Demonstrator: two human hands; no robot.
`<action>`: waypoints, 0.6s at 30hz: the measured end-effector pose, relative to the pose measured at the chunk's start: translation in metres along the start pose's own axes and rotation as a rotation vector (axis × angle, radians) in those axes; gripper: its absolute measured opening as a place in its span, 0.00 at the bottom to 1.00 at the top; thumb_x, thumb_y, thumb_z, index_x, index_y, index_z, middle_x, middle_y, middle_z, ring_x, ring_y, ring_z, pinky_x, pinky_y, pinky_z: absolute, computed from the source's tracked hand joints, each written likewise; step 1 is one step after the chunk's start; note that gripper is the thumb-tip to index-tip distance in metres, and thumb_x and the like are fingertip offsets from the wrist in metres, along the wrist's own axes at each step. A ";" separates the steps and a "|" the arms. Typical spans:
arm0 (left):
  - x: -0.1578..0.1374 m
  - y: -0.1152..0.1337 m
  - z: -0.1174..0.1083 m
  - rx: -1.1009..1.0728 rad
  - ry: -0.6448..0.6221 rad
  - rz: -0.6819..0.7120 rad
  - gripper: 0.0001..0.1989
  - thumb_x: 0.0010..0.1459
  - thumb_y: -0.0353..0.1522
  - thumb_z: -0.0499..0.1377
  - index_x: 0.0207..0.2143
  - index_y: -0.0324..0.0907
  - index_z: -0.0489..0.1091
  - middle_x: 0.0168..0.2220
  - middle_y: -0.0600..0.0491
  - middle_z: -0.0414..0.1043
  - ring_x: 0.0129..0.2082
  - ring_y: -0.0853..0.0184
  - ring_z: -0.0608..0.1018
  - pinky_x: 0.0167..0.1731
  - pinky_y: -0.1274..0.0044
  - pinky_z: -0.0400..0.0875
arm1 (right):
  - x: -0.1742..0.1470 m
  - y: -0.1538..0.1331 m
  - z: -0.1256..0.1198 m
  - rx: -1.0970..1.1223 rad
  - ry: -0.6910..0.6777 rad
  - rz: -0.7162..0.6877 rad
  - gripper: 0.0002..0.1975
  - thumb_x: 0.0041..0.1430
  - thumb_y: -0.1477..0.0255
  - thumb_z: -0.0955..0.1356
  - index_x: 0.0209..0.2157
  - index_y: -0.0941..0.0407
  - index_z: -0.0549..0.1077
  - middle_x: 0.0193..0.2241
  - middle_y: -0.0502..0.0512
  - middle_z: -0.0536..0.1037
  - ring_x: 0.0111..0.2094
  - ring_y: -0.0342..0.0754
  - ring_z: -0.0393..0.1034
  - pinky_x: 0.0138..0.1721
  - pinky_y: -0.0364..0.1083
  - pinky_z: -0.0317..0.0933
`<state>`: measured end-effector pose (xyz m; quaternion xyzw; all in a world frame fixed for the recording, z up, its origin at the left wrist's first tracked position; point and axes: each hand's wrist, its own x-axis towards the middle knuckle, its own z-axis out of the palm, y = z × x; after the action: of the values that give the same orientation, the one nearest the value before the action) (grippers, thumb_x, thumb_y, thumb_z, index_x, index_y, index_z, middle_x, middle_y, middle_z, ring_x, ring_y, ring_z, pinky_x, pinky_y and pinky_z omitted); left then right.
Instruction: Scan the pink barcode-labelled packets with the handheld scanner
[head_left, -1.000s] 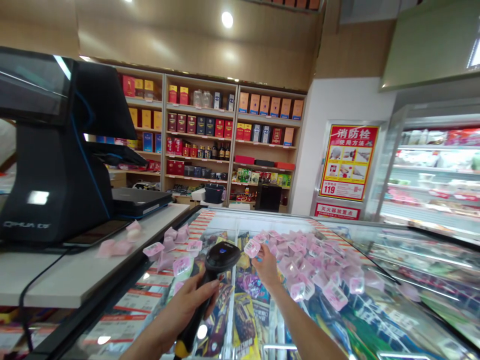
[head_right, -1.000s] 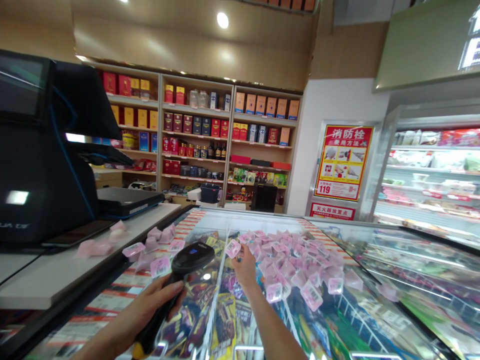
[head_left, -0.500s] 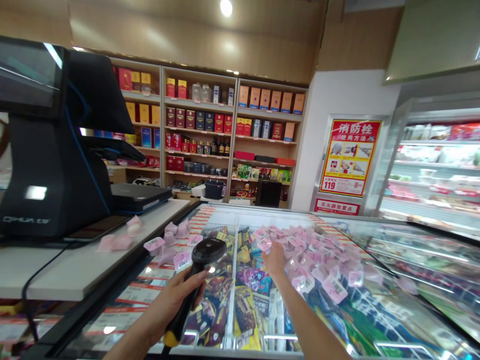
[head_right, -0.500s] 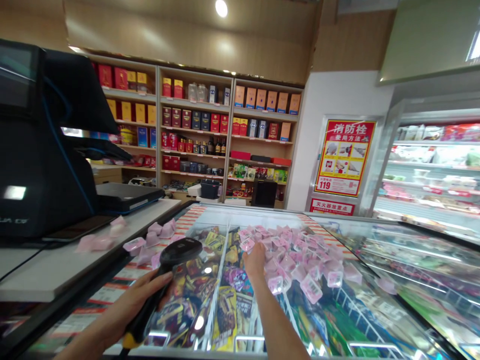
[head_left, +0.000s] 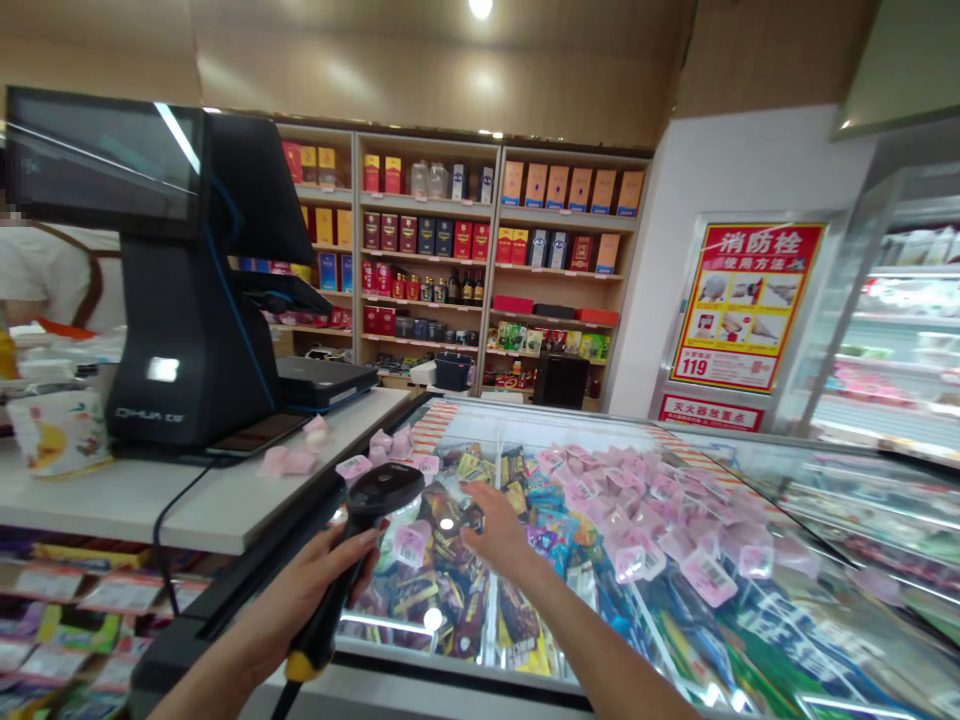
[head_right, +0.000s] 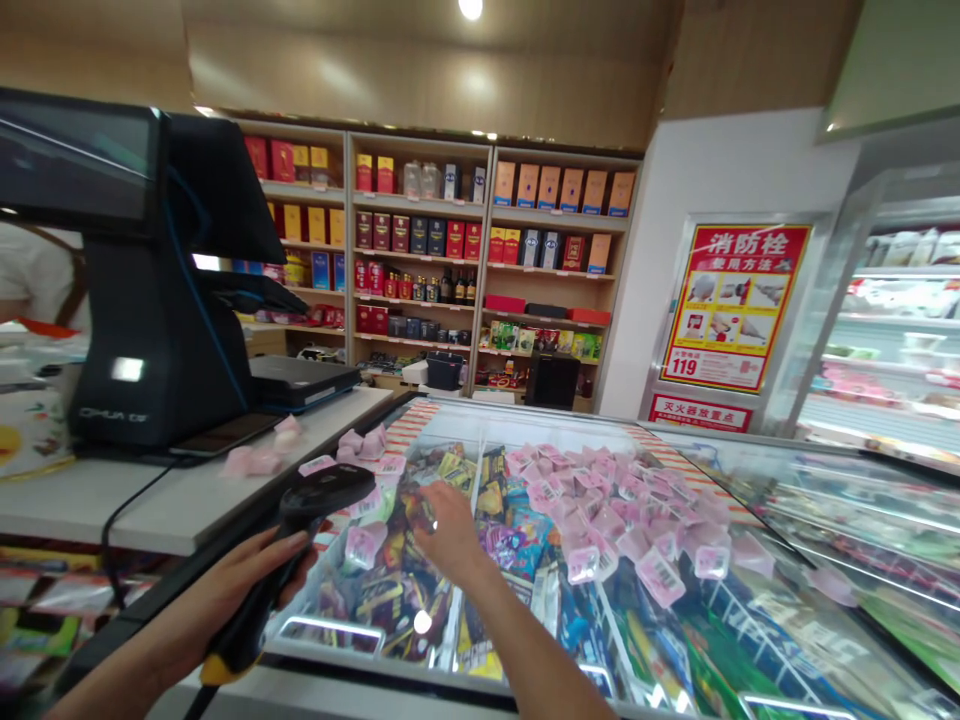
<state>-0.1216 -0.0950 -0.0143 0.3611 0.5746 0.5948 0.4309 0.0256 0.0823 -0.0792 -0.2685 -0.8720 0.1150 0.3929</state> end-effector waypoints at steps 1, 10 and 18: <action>-0.001 0.000 -0.003 0.001 -0.005 0.000 0.12 0.43 0.39 0.57 0.23 0.38 0.64 0.18 0.57 0.65 0.17 0.74 0.65 0.18 0.82 0.59 | 0.001 -0.008 0.008 0.031 -0.073 -0.073 0.24 0.40 0.77 0.63 0.43 0.55 0.64 0.43 0.55 0.67 0.46 0.48 0.58 0.48 0.49 0.51; -0.008 -0.001 -0.021 -0.003 0.048 -0.033 0.11 0.42 0.38 0.58 0.23 0.39 0.66 0.17 0.57 0.66 0.17 0.76 0.66 0.17 0.85 0.61 | 0.013 -0.033 0.037 -0.047 -0.328 -0.154 0.17 0.36 0.76 0.66 0.34 0.54 0.69 0.34 0.54 0.72 0.38 0.50 0.65 0.39 0.48 0.57; -0.014 0.002 -0.008 -0.044 0.010 -0.061 0.11 0.41 0.39 0.59 0.24 0.40 0.66 0.19 0.57 0.66 0.18 0.74 0.66 0.20 0.83 0.62 | 0.004 0.028 0.002 0.200 0.134 0.262 0.11 0.39 0.77 0.63 0.31 0.56 0.66 0.26 0.50 0.73 0.27 0.44 0.67 0.29 0.42 0.59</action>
<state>-0.1237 -0.1110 -0.0116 0.3307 0.5742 0.5957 0.4539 0.0322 0.1077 -0.0892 -0.3465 -0.7856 0.2329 0.4567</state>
